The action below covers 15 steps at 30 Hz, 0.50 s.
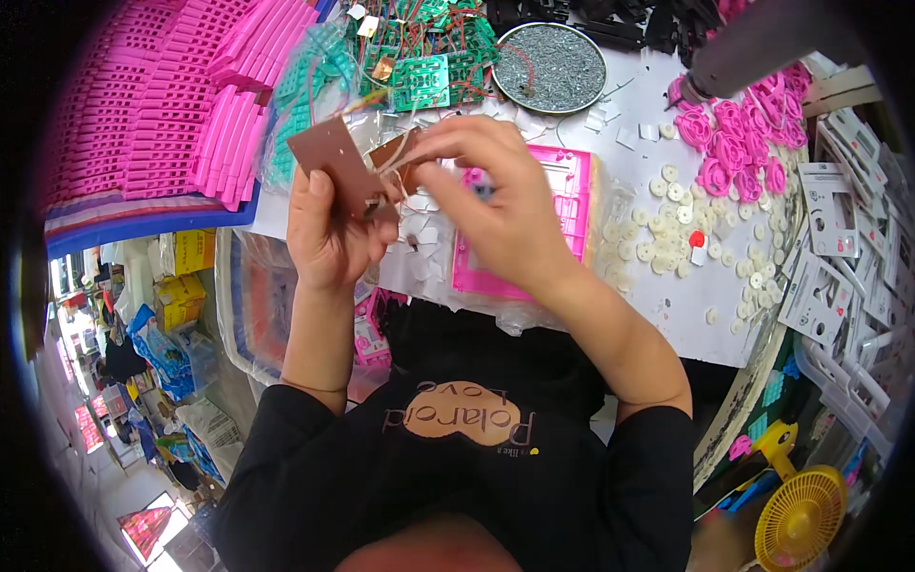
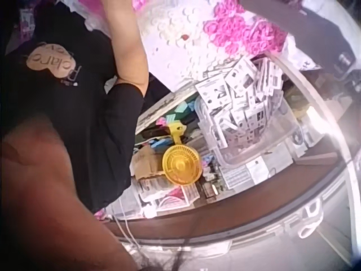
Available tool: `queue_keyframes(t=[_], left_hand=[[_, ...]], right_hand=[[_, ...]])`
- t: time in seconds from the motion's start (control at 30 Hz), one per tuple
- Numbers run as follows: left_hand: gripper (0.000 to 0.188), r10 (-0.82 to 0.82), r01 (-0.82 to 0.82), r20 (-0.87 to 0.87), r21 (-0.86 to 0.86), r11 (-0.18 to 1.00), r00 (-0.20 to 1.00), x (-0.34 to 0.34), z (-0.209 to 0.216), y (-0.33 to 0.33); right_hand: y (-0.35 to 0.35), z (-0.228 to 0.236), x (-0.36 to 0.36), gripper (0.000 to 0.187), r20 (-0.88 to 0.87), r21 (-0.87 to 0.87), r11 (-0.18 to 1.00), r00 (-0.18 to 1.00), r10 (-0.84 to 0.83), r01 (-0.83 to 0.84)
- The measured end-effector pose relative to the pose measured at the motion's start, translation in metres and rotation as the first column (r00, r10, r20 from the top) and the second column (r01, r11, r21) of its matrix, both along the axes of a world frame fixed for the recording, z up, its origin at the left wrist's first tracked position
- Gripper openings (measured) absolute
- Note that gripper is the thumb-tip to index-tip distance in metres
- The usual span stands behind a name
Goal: Assemble a toy calculator by inserting a circuit board and components and using a glue gun to secure parts.
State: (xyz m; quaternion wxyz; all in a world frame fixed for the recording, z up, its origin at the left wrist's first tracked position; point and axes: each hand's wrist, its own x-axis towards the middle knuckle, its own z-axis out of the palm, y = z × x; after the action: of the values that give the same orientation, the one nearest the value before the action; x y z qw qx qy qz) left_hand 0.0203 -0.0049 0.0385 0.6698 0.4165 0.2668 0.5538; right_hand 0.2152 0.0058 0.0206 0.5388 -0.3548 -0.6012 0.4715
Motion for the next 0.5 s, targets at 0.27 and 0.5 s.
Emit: queue_keyframes(t=[0.27, 0.5], left_hand=[[0.032, 0.168, -0.168, -0.13, 0.007, 0.986, 0.977, 0.01, 0.0, -0.002], [0.031, 0.11, -0.122, -0.164, -0.064, 0.99, 0.98, -0.016, 0.009, -0.004]], right_hand=[[-0.019, -0.005, -0.01, 0.02, -0.122, -0.104, 0.987, 0.986, 0.11, -0.123], [-0.068, 0.043, 0.07, 0.022, -0.598, -0.587, 0.508, 0.761, 0.252, -0.63]])
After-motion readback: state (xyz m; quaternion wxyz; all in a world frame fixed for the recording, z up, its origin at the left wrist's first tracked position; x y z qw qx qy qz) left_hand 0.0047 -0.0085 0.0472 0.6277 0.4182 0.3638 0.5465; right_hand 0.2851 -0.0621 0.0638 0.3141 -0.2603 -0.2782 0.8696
